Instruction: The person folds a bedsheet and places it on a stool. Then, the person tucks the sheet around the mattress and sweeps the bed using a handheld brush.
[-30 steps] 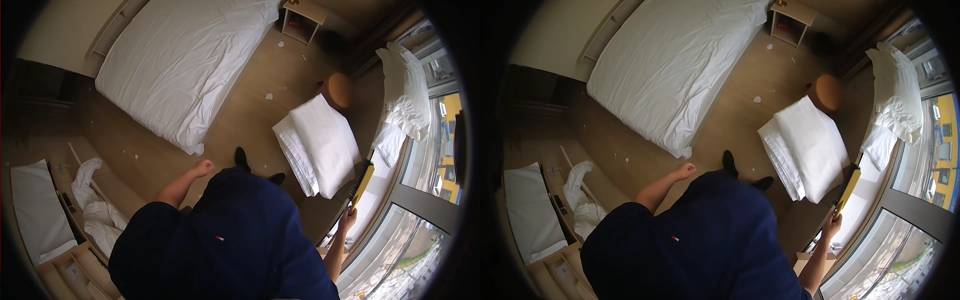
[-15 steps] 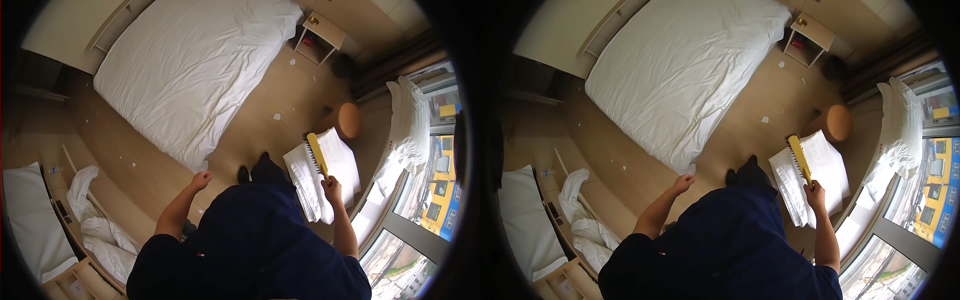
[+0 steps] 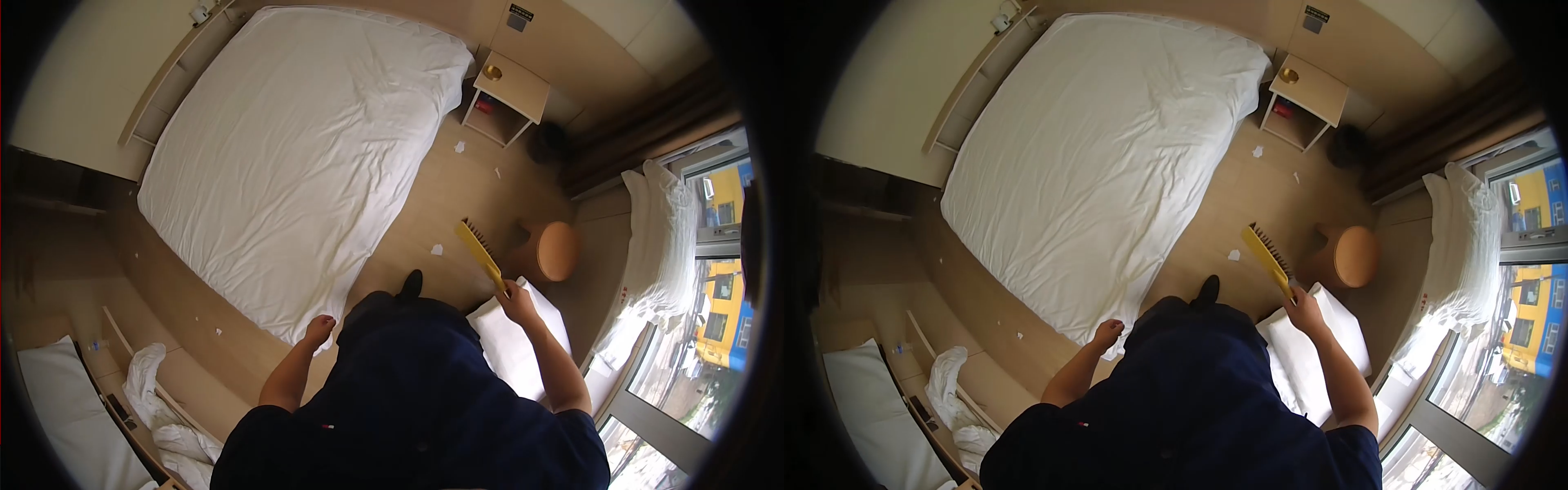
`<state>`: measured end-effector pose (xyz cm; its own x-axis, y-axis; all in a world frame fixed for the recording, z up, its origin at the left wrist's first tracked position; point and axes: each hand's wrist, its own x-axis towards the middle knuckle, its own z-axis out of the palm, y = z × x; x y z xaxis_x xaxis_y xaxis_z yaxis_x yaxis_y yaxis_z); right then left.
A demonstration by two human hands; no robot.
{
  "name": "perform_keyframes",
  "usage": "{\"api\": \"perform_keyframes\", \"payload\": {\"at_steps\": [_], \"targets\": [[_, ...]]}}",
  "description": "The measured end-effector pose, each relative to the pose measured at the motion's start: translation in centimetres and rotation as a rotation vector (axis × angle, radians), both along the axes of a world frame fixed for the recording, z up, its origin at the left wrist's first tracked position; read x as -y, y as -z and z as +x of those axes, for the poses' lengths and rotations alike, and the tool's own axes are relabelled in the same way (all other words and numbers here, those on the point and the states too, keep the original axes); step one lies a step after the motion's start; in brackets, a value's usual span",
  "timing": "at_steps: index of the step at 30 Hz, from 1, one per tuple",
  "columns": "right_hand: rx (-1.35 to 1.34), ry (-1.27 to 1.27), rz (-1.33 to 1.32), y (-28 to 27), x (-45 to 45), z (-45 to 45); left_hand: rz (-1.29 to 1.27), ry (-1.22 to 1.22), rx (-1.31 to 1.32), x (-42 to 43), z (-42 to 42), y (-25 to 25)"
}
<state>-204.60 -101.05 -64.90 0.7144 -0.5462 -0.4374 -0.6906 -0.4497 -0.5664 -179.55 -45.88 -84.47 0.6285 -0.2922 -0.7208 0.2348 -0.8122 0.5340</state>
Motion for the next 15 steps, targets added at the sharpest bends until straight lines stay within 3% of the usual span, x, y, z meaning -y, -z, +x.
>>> {"api": "perform_keyframes", "payload": {"at_steps": [2,4,6,7,8,10,14,15], "targets": [[0.032,-0.092,-0.007,-1.8,3.3,5.5,0.09,0.174,0.004,0.3,1.4,-0.5],[0.0,-0.145,-0.012,-2.1,6.1,10.4,0.149,0.012,-0.076,0.7,1.3,0.0],[-0.013,-0.211,-0.018,-1.6,9.3,15.5,0.208,0.015,-0.152,2.6,2.4,-0.7],[-0.015,-0.253,-0.02,-0.7,11.0,18.0,0.235,0.149,-0.095,4.6,3.7,-1.9],[-0.024,-0.28,-0.011,0.5,13.4,21.3,0.232,0.184,-0.196,8.1,6.7,-2.2],[-0.042,-0.295,-0.029,1.0,15.9,25.4,0.279,0.252,-0.143,12.8,10.6,-1.6],[-0.094,-0.253,0.007,-0.6,21.5,33.8,0.167,0.085,-0.091,22.7,19.6,1.1],[-0.098,-0.24,0.016,-1.3,23.2,36.3,0.114,0.072,0.037,26.4,22.1,-0.2]]}}
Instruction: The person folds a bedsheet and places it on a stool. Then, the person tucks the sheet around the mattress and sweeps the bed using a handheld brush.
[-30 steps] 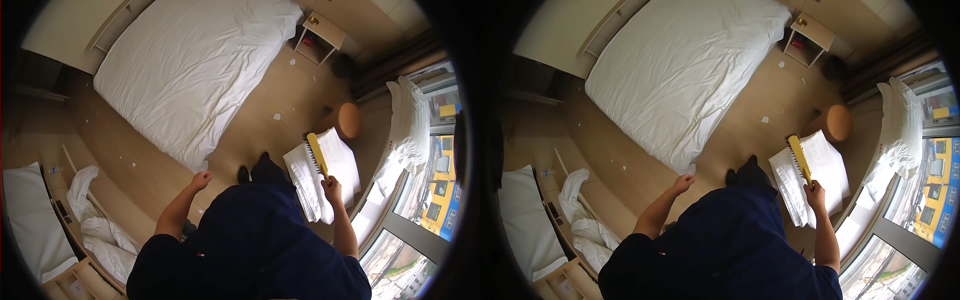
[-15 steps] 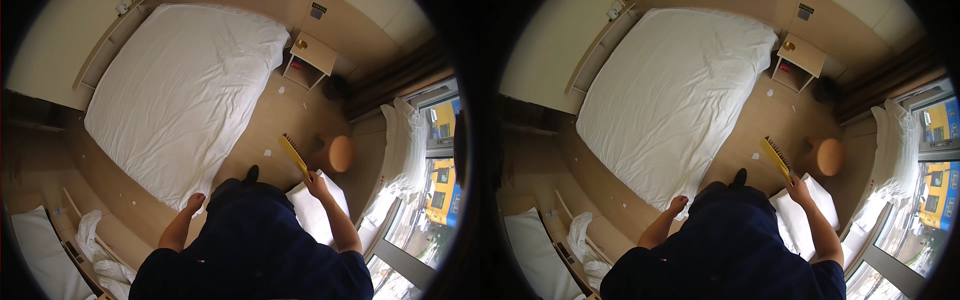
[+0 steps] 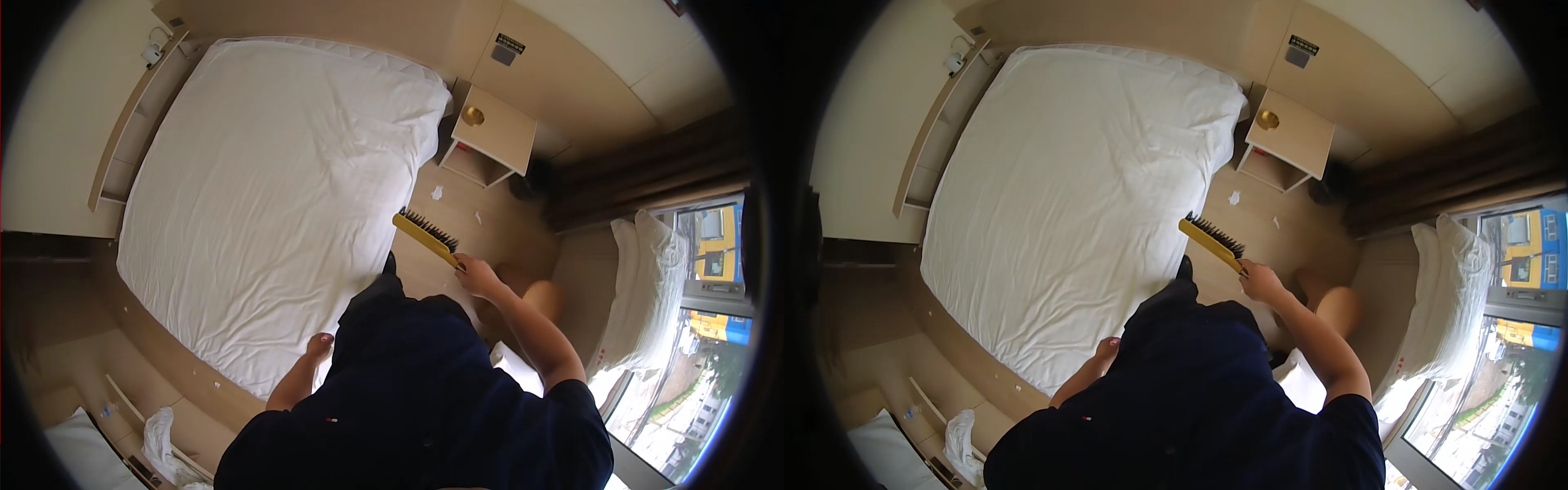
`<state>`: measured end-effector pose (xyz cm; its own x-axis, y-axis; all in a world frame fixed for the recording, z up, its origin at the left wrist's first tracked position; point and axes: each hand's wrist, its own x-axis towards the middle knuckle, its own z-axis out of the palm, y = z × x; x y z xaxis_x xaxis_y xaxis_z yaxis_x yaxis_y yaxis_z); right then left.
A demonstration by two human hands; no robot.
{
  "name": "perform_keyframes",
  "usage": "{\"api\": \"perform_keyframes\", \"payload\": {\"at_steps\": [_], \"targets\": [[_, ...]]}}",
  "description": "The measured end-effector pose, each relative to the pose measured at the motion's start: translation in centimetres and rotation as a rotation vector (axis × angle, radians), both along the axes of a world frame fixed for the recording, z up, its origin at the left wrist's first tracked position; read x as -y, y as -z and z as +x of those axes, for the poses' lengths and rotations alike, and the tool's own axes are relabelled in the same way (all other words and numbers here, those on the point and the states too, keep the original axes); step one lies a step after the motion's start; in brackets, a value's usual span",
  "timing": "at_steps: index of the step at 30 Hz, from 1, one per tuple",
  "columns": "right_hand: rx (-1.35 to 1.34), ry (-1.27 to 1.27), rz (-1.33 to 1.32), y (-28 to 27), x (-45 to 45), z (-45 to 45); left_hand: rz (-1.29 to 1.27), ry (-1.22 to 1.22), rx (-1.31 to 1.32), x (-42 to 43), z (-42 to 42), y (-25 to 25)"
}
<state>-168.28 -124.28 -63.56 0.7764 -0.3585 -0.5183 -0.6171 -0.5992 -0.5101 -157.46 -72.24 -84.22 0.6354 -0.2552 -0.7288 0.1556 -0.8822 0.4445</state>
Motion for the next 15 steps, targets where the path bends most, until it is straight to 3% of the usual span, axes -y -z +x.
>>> {"api": "perform_keyframes", "payload": {"at_steps": [1,3,5,7,9,11,15], "targets": [[0.072,0.009,0.012,0.1,2.3,2.6,-0.123,-0.102,-0.084,1.5,2.5,4.2],[0.199,0.03,0.06,1.0,5.5,6.2,-0.193,0.195,0.063,8.4,9.7,4.3],[0.137,0.095,0.193,-0.7,8.3,11.4,-0.293,0.122,0.111,18.4,15.4,-3.3],[-0.024,0.223,0.405,-2.7,10.7,17.1,-0.431,0.015,0.124,26.5,19.8,-5.6],[0.045,0.159,0.399,1.9,13.4,21.6,-0.496,-0.073,0.051,33.2,23.3,-6.0],[0.242,-0.069,0.224,8.3,16.4,26.0,-0.486,-0.093,0.094,39.2,25.2,-6.8],[0.242,-0.292,0.226,15.6,20.9,37.1,-0.37,-0.201,0.168,47.0,25.3,-6.1]]}}
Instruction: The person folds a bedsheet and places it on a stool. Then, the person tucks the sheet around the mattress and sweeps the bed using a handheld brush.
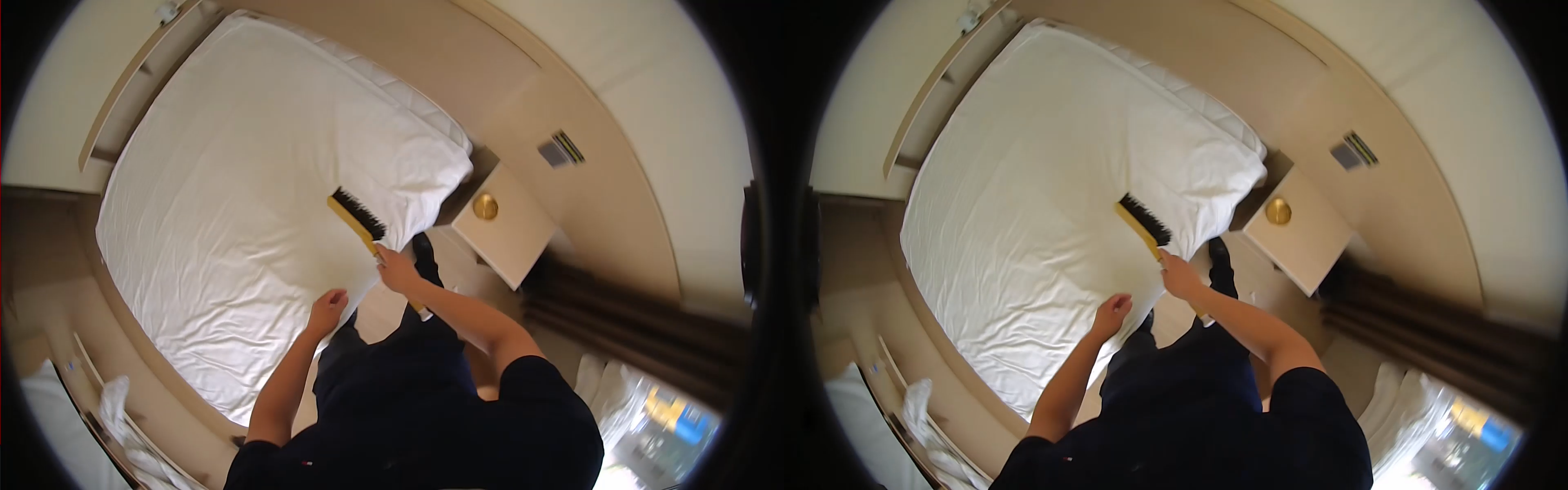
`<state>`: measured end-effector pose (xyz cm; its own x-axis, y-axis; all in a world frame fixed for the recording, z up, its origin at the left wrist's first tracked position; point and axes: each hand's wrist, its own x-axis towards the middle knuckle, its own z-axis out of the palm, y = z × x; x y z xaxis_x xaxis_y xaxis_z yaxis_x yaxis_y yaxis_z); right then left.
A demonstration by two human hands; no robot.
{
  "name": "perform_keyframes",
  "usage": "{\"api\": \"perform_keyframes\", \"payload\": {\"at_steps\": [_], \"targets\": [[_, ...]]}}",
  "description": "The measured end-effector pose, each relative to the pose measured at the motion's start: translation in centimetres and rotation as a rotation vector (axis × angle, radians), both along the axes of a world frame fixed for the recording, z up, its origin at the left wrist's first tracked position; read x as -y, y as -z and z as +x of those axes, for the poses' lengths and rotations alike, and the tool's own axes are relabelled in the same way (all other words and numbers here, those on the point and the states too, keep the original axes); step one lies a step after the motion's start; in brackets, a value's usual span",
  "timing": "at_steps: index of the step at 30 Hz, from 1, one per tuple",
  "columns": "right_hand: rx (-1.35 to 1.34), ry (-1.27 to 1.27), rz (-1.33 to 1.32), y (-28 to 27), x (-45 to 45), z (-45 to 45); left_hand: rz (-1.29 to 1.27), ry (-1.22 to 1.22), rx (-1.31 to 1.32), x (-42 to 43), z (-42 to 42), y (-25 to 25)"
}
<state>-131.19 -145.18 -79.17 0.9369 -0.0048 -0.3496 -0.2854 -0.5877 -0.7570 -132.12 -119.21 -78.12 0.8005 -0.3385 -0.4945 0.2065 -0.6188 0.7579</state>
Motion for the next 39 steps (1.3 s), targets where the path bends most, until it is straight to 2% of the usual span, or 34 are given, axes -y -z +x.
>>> {"api": "perform_keyframes", "payload": {"at_steps": [2,5,7,10,12,14,15,16,20,21,22,24,28,34,39], "targets": [[-0.031,-0.082,0.03,2.2,2.0,5.3,0.037,-0.14,-0.079,2.0,-2.1,2.7],[0.056,-0.344,0.229,5.2,6.1,12.3,0.104,-0.349,-0.278,4.5,-6.2,5.6],[0.081,-0.588,0.022,9.2,10.0,17.1,0.089,-0.483,-0.402,6.0,-8.8,6.4],[0.13,-0.373,-0.298,17.6,19.4,24.0,0.074,-0.575,-0.526,8.1,-12.9,8.0],[0.157,-0.145,-0.617,23.6,26.8,27.8,0.08,-0.624,-0.618,9.5,-14.9,8.6],[-0.064,0.004,-0.783,24.3,32.5,30.6,0.094,-0.662,-0.683,10.5,-16.4,9.1],[-0.211,0.021,-0.765,24.1,34.5,31.3,0.103,-0.676,-0.697,10.8,-17.2,9.6],[-0.413,0.046,-0.596,23.7,35.7,32.0,0.111,-0.689,-0.713,11.2,-18.0,9.8],[-0.225,-0.126,-0.623,24.9,32.3,30.2,0.13,-0.655,-0.697,12.5,-19.0,10.1],[-0.023,-0.165,-0.678,25.3,30.8,29.1,0.11,-0.648,-0.707,13.0,-18.5,9.8],[0.068,-0.236,-0.616,25.4,29.9,28.4,0.091,-0.639,-0.715,13.4,-17.7,9.5],[0.179,-0.338,-0.661,24.0,27.3,27.3,0.134,-0.628,-0.717,14.2,-16.0,9.5],[0.115,-0.498,-0.724,19.9,24.7,25.9,0.139,-0.596,-0.68,15.3,-11.7,9.1],[-0.088,-0.466,-0.584,18.8,23.4,24.9,0.096,-0.56,-0.679,17.0,-7.6,8.6],[0.134,-0.455,-0.619,20.9,21.7,21.0,0.109,-0.492,-0.645,17.5,-7.7,8.3]]}}
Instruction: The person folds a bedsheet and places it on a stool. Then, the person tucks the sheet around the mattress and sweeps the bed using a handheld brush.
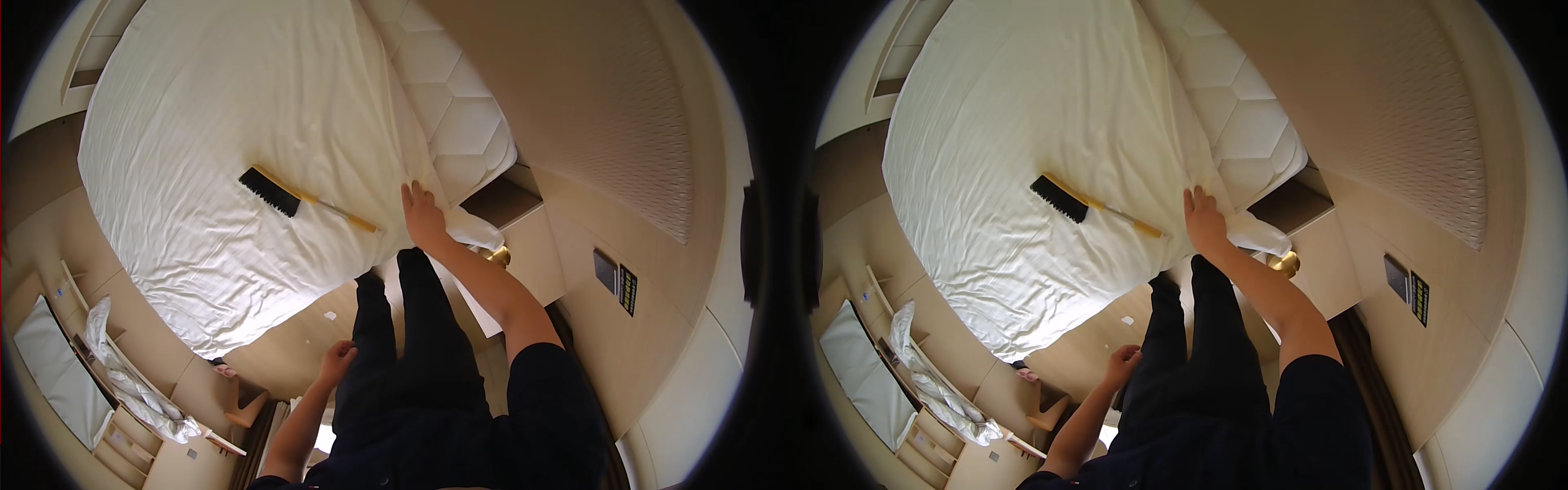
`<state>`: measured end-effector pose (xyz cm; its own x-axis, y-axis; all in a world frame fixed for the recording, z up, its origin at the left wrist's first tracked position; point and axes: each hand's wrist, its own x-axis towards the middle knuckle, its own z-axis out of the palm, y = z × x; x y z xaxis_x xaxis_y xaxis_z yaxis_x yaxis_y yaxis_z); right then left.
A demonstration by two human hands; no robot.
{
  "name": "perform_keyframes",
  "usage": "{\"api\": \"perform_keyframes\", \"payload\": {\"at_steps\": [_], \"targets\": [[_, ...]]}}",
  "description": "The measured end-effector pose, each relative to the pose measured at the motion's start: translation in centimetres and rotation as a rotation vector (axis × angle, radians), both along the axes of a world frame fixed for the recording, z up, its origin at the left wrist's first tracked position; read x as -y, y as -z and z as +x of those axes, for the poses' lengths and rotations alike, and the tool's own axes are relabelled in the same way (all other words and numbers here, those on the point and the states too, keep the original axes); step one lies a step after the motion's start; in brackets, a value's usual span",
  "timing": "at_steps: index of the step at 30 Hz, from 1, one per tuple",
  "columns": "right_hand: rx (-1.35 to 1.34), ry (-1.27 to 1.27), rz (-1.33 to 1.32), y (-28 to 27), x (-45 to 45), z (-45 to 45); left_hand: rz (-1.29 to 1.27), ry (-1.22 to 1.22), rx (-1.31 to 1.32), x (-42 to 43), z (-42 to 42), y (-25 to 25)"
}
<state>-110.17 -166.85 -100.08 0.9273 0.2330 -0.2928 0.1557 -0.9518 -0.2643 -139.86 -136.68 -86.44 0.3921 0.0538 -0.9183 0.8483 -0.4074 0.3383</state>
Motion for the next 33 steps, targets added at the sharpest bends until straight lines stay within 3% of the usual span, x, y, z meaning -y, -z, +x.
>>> {"api": "perform_keyframes", "payload": {"at_steps": [4,8,11,15,18,23,24,28,33], "targets": [[0.063,0.004,0.005,2.1,-0.3,-1.7,-0.013,0.015,-0.027,0.1,-0.1,-0.3],[0.186,0.06,-0.178,0.1,2.0,0.7,0.009,0.012,-0.005,-0.1,-0.1,-0.5],[-0.081,0.166,-0.187,-2.6,4.0,2.3,0.025,-0.005,-0.006,-0.1,0.5,-0.8],[-0.12,0.086,-0.168,-2.1,5.5,2.5,0.016,-0.022,-0.004,-0.1,0.6,-0.5],[-0.262,0.192,-0.212,-0.7,6.0,2.6,0.024,0.03,0.001,-0.2,0.2,-0.4],[0.056,0.224,-0.161,-1.0,6.1,6.9,0.022,0.031,-0.003,-0.5,-0.7,0.8],[0.128,0.249,-0.123,-0.3,6.3,8.4,0.026,0.029,-0.003,-0.4,-0.6,0.5],[-0.197,0.689,0.023,5.8,8.3,13.0,0.041,0.036,-0.017,-0.7,-1.2,1.6],[-0.217,0.479,-0.099,4.0,8.4,14.0,0.058,0.048,-0.03,-0.1,-0.7,1.6]]}}
